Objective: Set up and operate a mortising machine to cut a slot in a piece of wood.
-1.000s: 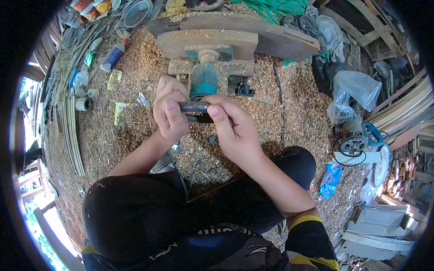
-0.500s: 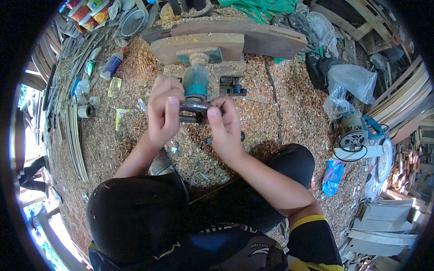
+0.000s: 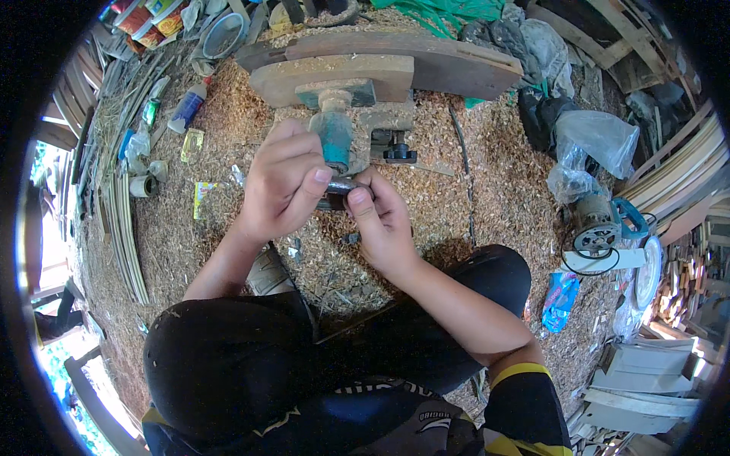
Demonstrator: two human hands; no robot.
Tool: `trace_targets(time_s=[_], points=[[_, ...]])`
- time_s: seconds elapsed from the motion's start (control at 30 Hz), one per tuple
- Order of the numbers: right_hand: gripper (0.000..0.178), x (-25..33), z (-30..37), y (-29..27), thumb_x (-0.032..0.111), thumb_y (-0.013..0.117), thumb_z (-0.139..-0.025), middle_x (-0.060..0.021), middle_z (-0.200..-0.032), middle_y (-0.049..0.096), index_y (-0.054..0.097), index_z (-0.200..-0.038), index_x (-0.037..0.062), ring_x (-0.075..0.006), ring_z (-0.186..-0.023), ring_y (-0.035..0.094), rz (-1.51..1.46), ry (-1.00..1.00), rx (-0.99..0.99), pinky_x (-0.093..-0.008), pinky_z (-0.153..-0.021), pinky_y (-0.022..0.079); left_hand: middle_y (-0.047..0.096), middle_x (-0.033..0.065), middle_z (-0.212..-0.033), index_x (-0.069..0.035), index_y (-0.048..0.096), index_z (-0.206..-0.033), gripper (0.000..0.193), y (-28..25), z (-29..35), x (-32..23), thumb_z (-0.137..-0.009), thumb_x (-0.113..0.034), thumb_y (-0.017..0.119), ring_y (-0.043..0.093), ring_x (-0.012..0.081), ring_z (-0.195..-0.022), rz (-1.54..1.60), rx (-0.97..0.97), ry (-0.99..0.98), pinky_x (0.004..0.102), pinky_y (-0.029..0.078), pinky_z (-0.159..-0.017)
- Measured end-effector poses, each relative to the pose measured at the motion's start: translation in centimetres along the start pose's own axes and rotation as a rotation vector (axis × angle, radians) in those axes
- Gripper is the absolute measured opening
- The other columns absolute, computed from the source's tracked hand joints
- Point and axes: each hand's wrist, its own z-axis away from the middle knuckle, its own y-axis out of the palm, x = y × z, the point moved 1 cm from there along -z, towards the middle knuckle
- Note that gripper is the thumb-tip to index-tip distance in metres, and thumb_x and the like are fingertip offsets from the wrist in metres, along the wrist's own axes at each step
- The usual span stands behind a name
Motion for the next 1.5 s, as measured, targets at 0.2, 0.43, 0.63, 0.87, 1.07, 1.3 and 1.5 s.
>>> trace_targets(time_s=[0.2, 0.43, 0.63, 0.87, 1.07, 1.3, 1.5], points=[[0.032, 2.6, -0.1, 0.7, 0.037, 0.064, -0.117, 0.0072, -0.086, 0.049, 0.055, -0.101, 0.0098, -0.0046, -0.075, 0.041, 0.12, 0.06, -0.044, -0.0258, -0.066, 0.034, 0.058, 0.0081, -0.08, -0.005, 0.066, -0.076, 0.029, 0.9, 0.9, 0.5, -0.102, -0.018, 0.07, 0.053, 0.0316, -0.078, 0.055, -0.116, -0.013, 0.0454, 0.044, -0.075], [0.027, 7.2, -1.5, 3.2, 0.025, 0.071, -0.112, -0.0005, -0.079, 0.048, 0.061, -0.099, 0.0035, -0.0082, -0.073, 0.045, 0.664, 0.153, -0.016, -0.0294, -0.064, 0.039, 0.059, 0.0114, -0.083, -0.001, 0.062, -0.078, 0.042, 2.1, 3.5, 1.5, -0.112, -0.025, 0.057, 0.055, 0.0316, -0.081, 0.213, -0.293, -0.098, 0.0439, 0.044, -0.076], [0.026, 5.1, -1.6, 2.1, 0.024, 0.072, -0.111, 0.0013, -0.083, 0.052, 0.063, -0.099, 0.0031, -0.0091, -0.077, 0.046, 0.431, 0.12, -0.015, -0.0287, -0.07, 0.041, 0.055, 0.0103, -0.082, -0.003, 0.056, -0.077, 0.039, 2.0, 3.2, 1.3, -0.112, -0.021, 0.056, 0.051, 0.0304, -0.081, 0.237, -0.253, -0.12, 0.0432, 0.042, -0.076], [0.031, -0.4, 0.6, 2.3, 0.035, 0.059, -0.118, -0.0002, -0.099, 0.058, 0.061, -0.116, 0.0043, -0.0087, -0.09, 0.05, 0.077, 0.01, -0.228, -0.028, -0.08, 0.041, 0.052, 0.0092, -0.077, -0.004, 0.057, -0.074, 0.036, 0.2, 0.3, -0.3, -0.107, -0.015, 0.062, 0.049, 0.0308, -0.076, 0.118, -0.058, -0.114, 0.0443, 0.039, -0.074], [0.046, -1.2, 0.6, 2.2, 0.054, 0.047, -0.119, -0.0016, -0.102, 0.062, 0.053, -0.126, 0.0091, -0.0072, -0.088, 0.05, -0.077, 0.033, -0.199, -0.0257, -0.079, 0.042, 0.053, 0.0078, -0.07, -0.006, 0.063, -0.067, 0.032, 0.2, -1.0, -1.1, -0.097, -0.011, 0.073, 0.05, 0.0295, -0.072, -0.055, 0.091, -0.099, 0.045, 0.04, -0.071], [0.048, -1.2, 0.0, 2.6, 0.055, 0.065, -0.112, -0.0026, -0.109, 0.06, 0.051, -0.126, 0.0108, -0.0106, -0.096, 0.055, -0.413, 0.071, -0.103, -0.028, -0.086, 0.047, 0.049, 0.0077, -0.07, -0.007, 0.064, -0.07, 0.03, -0.2, 0.4, 0.4, -0.089, -0.021, 0.082, 0.044, 0.029, -0.072, 0.118, 0.041, -0.096, 0.0429, 0.036, -0.068], [0.054, -2.0, 0.2, 0.7, 0.064, 0.067, -0.107, -0.0027, -0.117, 0.062, 0.053, -0.121, 0.0133, -0.0136, -0.108, 0.062, -0.423, 0.158, -0.019, -0.0351, -0.099, 0.054, 0.048, 0.0081, -0.072, -0.004, 0.06, -0.071, 0.034, 0.4, 0.6, 0.8, -0.086, -0.026, 0.082, 0.043, 0.0294, -0.073, 0.16, 0.009, -0.076, 0.0428, 0.035, -0.069]])
